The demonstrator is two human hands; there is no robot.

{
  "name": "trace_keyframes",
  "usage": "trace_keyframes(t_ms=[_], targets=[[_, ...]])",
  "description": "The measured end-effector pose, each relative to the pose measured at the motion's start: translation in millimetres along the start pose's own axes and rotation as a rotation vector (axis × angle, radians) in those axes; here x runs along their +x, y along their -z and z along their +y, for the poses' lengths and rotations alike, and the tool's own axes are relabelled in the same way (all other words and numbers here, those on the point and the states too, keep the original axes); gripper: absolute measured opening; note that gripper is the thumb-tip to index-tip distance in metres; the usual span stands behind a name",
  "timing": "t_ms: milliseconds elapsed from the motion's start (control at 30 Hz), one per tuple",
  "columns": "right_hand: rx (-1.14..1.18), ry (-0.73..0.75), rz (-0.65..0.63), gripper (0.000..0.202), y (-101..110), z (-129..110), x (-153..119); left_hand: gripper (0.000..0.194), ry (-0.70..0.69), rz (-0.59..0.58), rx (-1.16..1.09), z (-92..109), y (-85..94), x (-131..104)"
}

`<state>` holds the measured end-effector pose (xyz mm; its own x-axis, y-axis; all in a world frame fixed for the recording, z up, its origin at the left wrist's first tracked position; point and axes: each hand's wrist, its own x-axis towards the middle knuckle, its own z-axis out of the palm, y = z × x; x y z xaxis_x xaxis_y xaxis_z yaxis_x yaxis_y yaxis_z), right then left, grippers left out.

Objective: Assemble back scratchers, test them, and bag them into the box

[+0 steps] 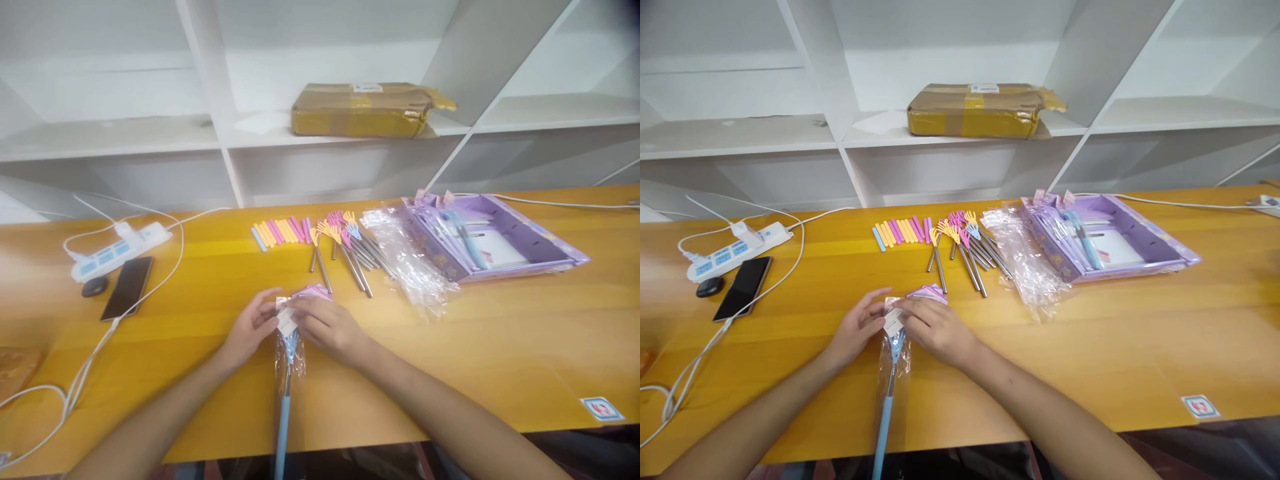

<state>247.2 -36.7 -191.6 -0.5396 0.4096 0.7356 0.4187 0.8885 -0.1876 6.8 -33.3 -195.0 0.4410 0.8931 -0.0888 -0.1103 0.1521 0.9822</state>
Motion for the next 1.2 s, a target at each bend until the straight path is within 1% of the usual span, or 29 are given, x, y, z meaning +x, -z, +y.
trace_keyframes(t_ms=[133,233,300,333,400,433,500,567,633,700,833,900,1000,1067,1200], targets=[[0.039,-0.069,0.039,0.031,-1.4,2.4,-2.9,0.057,-0.021,-0.012,-0.027,0.3,-0.9,-3.6],[0.113,-0.184,0.106,0.028,-5.3,3.4,-5.0,0.065,-0.026,-0.042,0.000,-1.6,-4.3,-4.6],[0.209,-0.311,0.165,0.021,-7.4,3.4,-5.2,0.070,-0.049,-0.051,0.001,-4.7,-6.9,-4.1],[0.263,-0.391,0.192,0.016,-8.2,3.5,-4.9,0.069,-0.070,-0.053,-0.004,-6.3,-8.0,-3.6],[0.364,-0.559,0.238,0.006,-9.5,3.8,-4.3,0.064,-0.111,-0.062,0.006,-8.8,-9.6,-2.9],[0.411,-0.639,0.257,0.005,-10.0,4.1,-3.9,0.060,-0.120,-0.065,0.023,-9.4,-10.1,-2.8],[0.493,-0.775,0.289,0.014,-11.3,4.9,-3.1,0.054,-0.117,-0.071,0.061,-9.2,-10.4,-3.3],[0.560,-0.857,0.316,0.021,-12.3,5.0,-1.9,0.050,-0.097,-0.092,0.082,-7.8,-10.2,-4.3],[0.608,-0.890,0.329,0.025,-12.6,4.0,-0.2,0.048,-0.083,-0.118,0.107,-5.7,-9.9,-5.4],[0.646,-0.889,0.326,0.027,-12.0,2.1,1.5,0.048,-0.091,-0.133,0.143,-3.7,-9.8,-6.4],[0.685,-0.870,0.323,0.024,-9.5,-0.3,2.0,0.055,-0.124,-0.151,0.188,-1.4,-10.0,-7.8],[0.651,-0.867,0.328,0.022,-8.3,0.5,1.1,0.058,-0.122,-0.151,0.181,-1.3,-10.1,-8.1],[0.549,-0.840,0.335,0.021,-6.7,3.2,-0.5,0.059,-0.124,-0.145,0.119,-0.5,-10.2,-7.3],[0.498,-0.819,0.328,0.021,-6.6,4.6,-1.4,0.060,-0.121,-0.160,0.044,1.2,-9.6,-5.7],[0.477,-0.809,0.291,0.020,-8.3,6.3,-3.0,0.063,-0.088,-0.190,-0.120,4.6,-6.4,-1.4]])
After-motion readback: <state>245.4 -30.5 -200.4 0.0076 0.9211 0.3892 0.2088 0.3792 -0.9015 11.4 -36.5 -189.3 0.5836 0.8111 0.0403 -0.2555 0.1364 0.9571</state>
